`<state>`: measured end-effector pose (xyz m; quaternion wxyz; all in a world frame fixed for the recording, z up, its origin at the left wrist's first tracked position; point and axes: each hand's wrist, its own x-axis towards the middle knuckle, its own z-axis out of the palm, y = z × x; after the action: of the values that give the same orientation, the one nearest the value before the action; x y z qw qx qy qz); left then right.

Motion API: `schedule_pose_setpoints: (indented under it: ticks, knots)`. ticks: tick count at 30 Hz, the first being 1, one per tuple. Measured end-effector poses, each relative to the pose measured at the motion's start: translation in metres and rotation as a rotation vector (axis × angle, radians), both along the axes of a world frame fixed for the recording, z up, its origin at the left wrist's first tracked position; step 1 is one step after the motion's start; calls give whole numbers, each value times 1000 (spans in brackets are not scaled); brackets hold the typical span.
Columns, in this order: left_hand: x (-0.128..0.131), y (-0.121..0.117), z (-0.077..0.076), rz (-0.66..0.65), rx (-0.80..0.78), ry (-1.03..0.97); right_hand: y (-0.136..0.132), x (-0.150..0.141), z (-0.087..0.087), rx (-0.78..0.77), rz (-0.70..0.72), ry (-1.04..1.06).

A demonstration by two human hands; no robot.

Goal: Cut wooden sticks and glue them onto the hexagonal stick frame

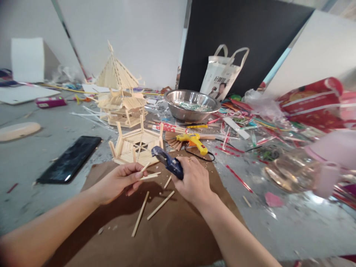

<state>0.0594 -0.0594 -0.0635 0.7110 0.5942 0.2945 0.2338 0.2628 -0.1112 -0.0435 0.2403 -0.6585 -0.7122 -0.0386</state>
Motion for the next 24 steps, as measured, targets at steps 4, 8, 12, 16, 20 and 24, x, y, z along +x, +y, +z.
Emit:
schedule_pose_setpoints:
  ticks: [4, 8, 12, 16, 20, 24]
  knots:
    - [0, 0, 3, -7, 62, 29, 1, 3, 4, 156, 15, 648]
    - [2, -4, 5, -103, 159, 87, 5, 2, 7, 71, 152, 1333]
    - [7, -11, 6, -249, 222, 154, 7, -3, 5, -51, 236, 1660]
    - [11, -17, 11, -384, 292, 243, 5, -12, 5, -66, 291, 1777]
    - [11, -19, 16, -494, 328, 273, 3, -16, 5, -55, 301, 1789]
    - [10, -18, 18, -581, 286, 278, 5, -10, 6, 79, 274, 1683]
